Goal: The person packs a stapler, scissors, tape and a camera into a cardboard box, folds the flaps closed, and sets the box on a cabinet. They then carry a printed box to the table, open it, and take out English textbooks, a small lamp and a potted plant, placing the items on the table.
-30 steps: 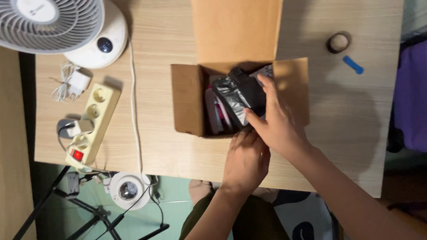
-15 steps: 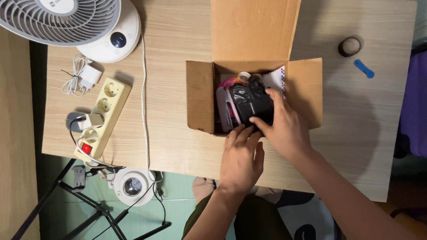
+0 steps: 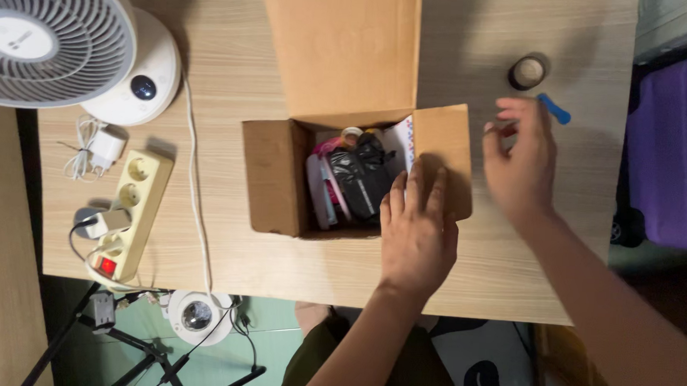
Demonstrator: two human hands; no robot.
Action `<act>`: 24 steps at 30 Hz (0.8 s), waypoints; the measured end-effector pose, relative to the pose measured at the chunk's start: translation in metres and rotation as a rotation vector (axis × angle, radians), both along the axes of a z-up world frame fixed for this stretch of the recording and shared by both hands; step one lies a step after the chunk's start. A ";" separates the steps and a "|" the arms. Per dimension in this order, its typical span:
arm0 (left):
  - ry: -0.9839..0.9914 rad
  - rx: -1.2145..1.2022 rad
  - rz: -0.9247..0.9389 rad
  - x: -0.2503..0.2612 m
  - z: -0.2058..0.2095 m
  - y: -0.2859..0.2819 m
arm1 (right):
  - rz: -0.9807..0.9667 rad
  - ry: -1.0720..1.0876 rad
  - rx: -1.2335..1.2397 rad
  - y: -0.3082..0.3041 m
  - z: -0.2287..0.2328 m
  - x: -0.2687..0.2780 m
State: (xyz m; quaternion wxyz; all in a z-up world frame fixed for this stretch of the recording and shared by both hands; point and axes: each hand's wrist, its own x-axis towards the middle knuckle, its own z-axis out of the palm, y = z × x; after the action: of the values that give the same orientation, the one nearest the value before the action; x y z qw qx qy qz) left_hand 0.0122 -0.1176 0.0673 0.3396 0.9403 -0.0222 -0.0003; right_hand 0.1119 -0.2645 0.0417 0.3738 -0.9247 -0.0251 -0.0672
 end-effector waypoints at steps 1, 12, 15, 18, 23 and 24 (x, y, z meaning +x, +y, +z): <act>0.047 0.017 0.004 0.003 -0.001 -0.008 | -0.011 0.019 -0.028 -0.013 -0.008 0.007; 0.405 0.521 -0.002 0.019 -0.016 -0.069 | -0.021 0.274 -0.347 -0.150 -0.124 0.077; 0.522 0.579 -0.034 0.020 -0.021 -0.075 | -0.022 0.231 -0.428 -0.162 -0.140 0.081; 0.434 0.659 0.025 0.020 -0.025 -0.079 | -0.115 0.366 -0.353 -0.164 -0.144 0.078; 0.448 0.678 0.043 0.021 -0.031 -0.083 | -0.089 0.364 -0.397 -0.160 -0.137 0.072; 0.453 0.679 0.047 0.021 -0.031 -0.084 | -0.092 0.363 -0.353 -0.160 -0.135 0.073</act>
State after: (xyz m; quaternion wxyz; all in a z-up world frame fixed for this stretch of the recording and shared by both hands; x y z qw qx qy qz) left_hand 0.0332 -0.2016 0.0358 0.0059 0.9754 0.0763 -0.2069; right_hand 0.1853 -0.4244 -0.0934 0.2014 -0.9728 0.0732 0.0884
